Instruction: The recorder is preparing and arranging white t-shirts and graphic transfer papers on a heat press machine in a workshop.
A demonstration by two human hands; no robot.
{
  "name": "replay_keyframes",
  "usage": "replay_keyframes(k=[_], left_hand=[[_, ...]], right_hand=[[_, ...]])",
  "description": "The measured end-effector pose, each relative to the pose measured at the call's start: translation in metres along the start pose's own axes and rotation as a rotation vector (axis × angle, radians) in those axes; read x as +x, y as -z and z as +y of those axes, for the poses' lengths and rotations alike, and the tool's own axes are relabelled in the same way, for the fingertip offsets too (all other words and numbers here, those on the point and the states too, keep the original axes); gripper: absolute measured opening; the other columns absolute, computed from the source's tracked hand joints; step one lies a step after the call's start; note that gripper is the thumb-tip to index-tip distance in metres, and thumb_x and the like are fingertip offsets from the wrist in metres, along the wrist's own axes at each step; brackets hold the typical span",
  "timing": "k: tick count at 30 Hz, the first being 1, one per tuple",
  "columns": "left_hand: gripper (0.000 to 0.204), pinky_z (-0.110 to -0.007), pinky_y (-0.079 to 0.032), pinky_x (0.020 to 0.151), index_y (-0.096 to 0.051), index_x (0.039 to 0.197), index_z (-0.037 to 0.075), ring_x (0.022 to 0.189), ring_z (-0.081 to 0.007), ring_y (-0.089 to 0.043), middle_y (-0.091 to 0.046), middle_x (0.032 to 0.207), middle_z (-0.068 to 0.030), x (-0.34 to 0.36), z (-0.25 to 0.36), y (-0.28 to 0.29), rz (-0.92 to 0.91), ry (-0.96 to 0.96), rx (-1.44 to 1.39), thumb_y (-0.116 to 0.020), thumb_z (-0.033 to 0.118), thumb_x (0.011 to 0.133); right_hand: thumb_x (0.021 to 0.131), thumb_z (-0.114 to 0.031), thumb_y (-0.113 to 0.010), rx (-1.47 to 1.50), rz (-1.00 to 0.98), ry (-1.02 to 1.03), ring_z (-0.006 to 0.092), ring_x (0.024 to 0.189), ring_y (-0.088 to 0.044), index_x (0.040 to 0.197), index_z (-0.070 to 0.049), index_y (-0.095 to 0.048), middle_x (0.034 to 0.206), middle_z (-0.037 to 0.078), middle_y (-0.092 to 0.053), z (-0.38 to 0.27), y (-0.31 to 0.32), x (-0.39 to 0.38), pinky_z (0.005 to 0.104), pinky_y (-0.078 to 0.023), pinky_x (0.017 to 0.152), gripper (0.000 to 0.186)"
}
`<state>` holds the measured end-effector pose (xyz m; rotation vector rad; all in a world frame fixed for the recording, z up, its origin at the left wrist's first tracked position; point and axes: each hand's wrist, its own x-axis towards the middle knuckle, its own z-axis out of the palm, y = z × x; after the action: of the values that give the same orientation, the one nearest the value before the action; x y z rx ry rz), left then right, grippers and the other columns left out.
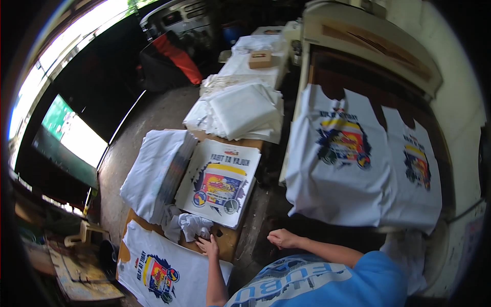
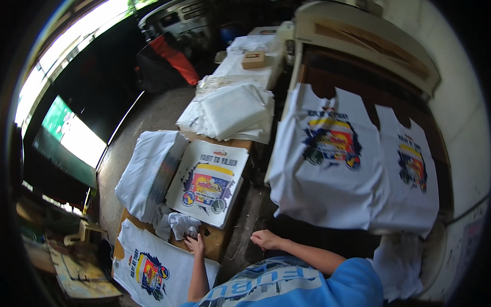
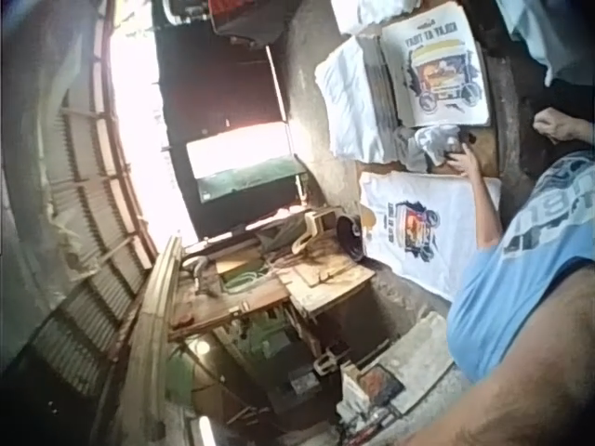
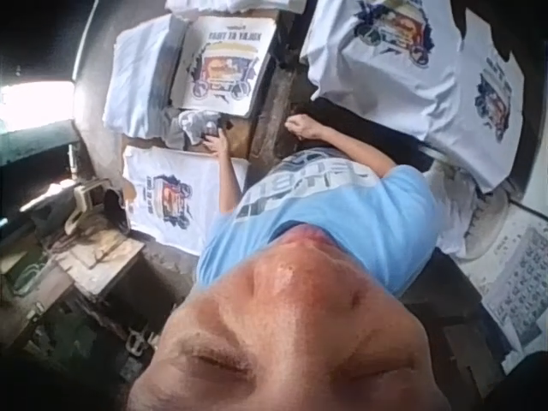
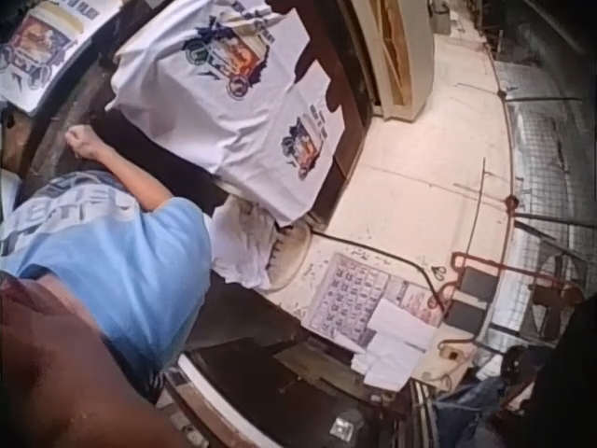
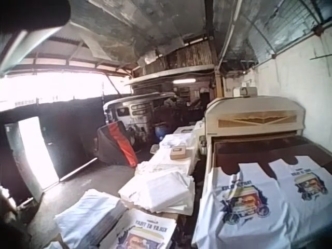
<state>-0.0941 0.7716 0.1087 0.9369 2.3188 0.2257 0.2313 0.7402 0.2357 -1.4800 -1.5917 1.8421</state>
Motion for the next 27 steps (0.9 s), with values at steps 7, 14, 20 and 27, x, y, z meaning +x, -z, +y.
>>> replay_keyframes(k=[7, 14, 20, 27], left_hand=[[0.041, -0.035, -0.034, 0.092, -0.047, 0.114, -0.002, 0.107, -0.03, -0.044, -0.045, 0.117, -0.0204, -0.112, 0.015, -0.06, -0.226, -0.475, -0.316, -0.055, 0.02, 0.081], [0.026, -0.024, -0.041, 0.079, -0.057, 0.104, 0.001, 0.089, -0.0131, -0.054, -0.06, 0.097, -0.0067, -0.266, 0.111, -0.115, -0.9, -0.757, -0.395, -0.051, 0.016, 0.084], [0.031, -0.027, -0.038, 0.08, -0.054, 0.111, 0.007, 0.094, -0.012, -0.051, -0.057, 0.103, -0.0027, -0.416, 0.198, -0.175, -1.227, -0.771, -0.265, -0.051, 0.023, 0.084], [0.026, -0.042, -0.035, 0.086, -0.051, 0.105, 0.01, 0.1, -0.0196, -0.048, -0.05, 0.102, -0.002, -0.529, 0.236, -0.27, -1.392, -0.244, -0.71, -0.053, 0.019, 0.081]], right_hand=[[0.08, -0.017, -0.053, 0.08, 0.283, 0.109, 0.015, 0.052, -0.057, 0.08, -0.001, -0.056, 0.069, 0.007, -0.061, 0.062, 0.01, -0.083, 0.0282, -0.046, 0.049, 0.016], [0.083, -0.028, -0.051, 0.254, 0.416, -0.151, 0.015, 0.057, -0.058, 0.092, -0.003, -0.058, 0.075, 0.006, -0.06, 0.147, 0.055, -0.159, 0.028, -0.048, 0.046, 0.027], [0.087, -0.032, -0.046, 0.828, 0.579, -0.293, 0.0179, 0.069, -0.06, 0.101, -0.003, -0.055, 0.088, 0.009, -0.061, 0.274, 0.115, -0.333, 0.0315, -0.05, 0.058, 0.033], [0.085, -0.045, -0.04, 1.487, 1.323, 0.4, 0.0229, 0.081, -0.055, 0.099, -0.007, -0.056, 0.099, 0.01, -0.059, 0.407, 0.206, -0.536, 0.0373, -0.047, 0.073, 0.044]])
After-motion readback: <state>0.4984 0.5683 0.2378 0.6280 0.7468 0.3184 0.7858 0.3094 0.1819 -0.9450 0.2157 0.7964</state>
